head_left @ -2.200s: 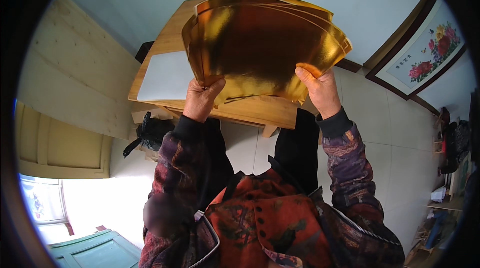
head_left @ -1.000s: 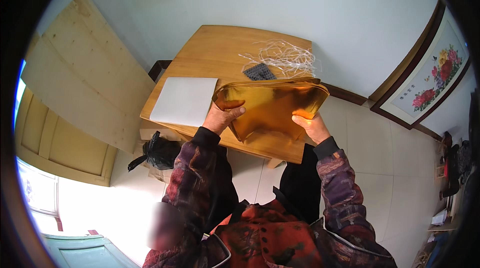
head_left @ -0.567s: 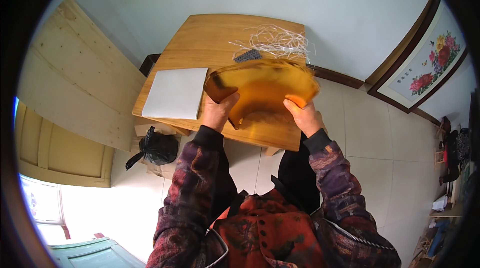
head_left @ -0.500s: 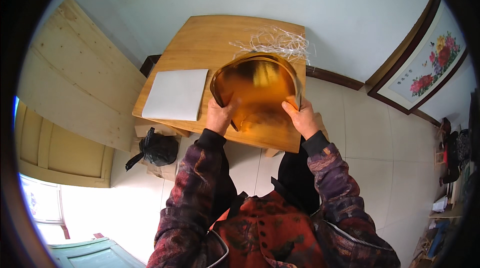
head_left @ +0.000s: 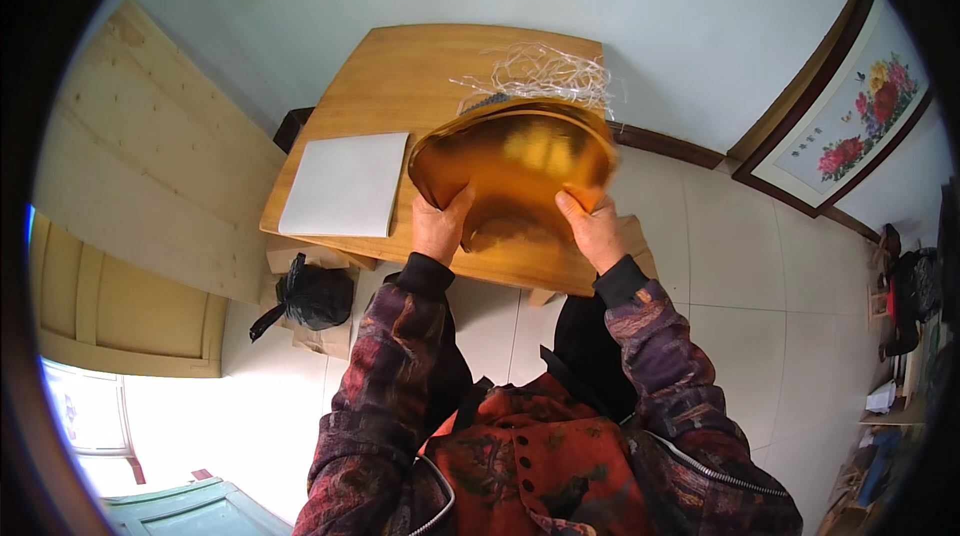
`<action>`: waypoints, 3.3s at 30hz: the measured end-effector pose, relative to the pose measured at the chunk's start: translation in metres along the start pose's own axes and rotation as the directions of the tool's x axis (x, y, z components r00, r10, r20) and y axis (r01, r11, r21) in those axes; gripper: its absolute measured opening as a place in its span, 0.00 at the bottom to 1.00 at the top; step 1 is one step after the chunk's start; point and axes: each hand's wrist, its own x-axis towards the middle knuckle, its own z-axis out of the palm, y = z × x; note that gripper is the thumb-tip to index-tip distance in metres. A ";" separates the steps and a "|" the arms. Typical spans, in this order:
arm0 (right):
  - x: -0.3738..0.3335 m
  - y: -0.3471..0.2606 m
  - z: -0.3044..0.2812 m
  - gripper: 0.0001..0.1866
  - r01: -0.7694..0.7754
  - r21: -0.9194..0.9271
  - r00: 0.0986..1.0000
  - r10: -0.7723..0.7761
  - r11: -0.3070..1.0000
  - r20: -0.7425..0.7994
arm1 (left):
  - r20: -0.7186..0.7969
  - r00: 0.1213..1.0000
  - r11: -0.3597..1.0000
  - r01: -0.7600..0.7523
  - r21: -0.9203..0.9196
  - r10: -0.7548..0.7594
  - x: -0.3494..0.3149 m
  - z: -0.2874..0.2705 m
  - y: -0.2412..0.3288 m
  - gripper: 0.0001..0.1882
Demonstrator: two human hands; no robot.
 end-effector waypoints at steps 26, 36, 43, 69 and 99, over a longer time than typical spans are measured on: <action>-0.069 0.007 -0.066 0.17 -0.763 0.049 0.501 0.541 0.645 0.675 | 0.412 0.563 0.542 0.821 -0.179 -0.717 -0.111 -0.071 -0.018 0.22; 0.025 0.021 -0.027 0.23 -0.146 -0.622 0.547 0.586 0.770 0.598 | 0.167 0.691 0.606 0.706 -0.366 -0.704 -0.135 -0.062 -0.054 0.17; 0.089 0.025 0.025 0.28 0.243 -0.780 0.541 0.587 0.576 0.602 | 0.038 0.626 0.526 0.685 -0.503 -0.779 -0.150 -0.020 -0.056 0.17; -0.132 0.037 -0.013 0.18 -0.763 0.601 0.595 0.623 0.239 0.508 | 0.055 0.605 0.523 0.726 -0.446 -0.794 -0.176 -0.013 -0.029 0.20; -0.133 -0.023 -0.012 0.16 -0.208 -0.404 0.955 0.273 0.891 0.112 | 0.149 0.742 0.734 0.669 -0.113 -0.653 -0.135 -0.060 -0.023 0.12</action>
